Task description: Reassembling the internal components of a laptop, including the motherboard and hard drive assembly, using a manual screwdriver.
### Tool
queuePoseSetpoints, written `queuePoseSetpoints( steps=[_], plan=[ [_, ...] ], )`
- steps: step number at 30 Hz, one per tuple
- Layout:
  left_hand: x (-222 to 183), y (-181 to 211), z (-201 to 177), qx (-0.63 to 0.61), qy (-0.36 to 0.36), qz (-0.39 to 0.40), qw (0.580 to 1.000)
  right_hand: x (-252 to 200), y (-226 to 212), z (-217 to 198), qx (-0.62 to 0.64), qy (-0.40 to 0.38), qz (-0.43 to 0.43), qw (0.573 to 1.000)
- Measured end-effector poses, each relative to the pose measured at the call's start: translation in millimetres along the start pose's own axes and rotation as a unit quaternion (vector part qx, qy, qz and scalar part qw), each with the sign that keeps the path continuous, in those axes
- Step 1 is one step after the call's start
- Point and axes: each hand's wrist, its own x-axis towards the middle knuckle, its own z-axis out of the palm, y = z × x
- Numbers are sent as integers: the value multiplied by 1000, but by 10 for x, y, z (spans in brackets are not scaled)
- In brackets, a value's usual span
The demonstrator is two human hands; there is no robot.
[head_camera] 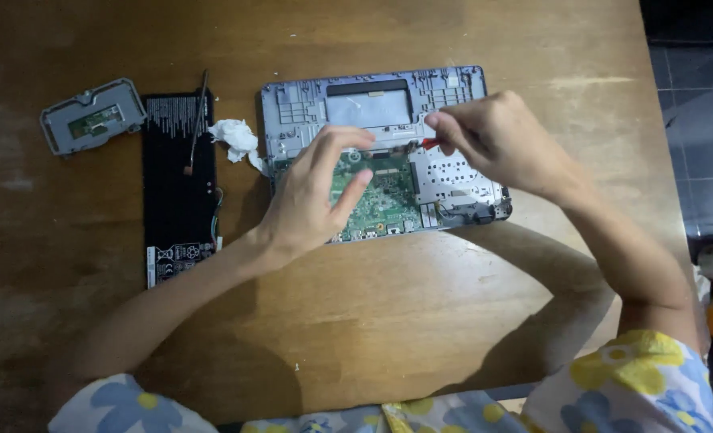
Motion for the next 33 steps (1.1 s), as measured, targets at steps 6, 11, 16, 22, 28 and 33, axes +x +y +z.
queuePoseSetpoints(
  steps=[6,11,16,22,28,33],
  plan=[
    [37,-110,57,-4,4,-21,1000,8,-6,127,37,36,-19,998],
    [128,24,-28,-24,18,-19,999,7,0,147,37,40,-35,998],
    [206,-103,-22,-27,10,-17,999,70,-33,130,21,45,-46,998],
    [433,31,-278,-30,13,-17,999,186,-48,68,-17,64,-82,994],
    [428,63,-317,7,-8,3,1000,185,-27,104,-50,45,-91,994],
    [426,50,-319,12,1,23,1000,210,-59,94,-54,46,-101,992]
  ],
)
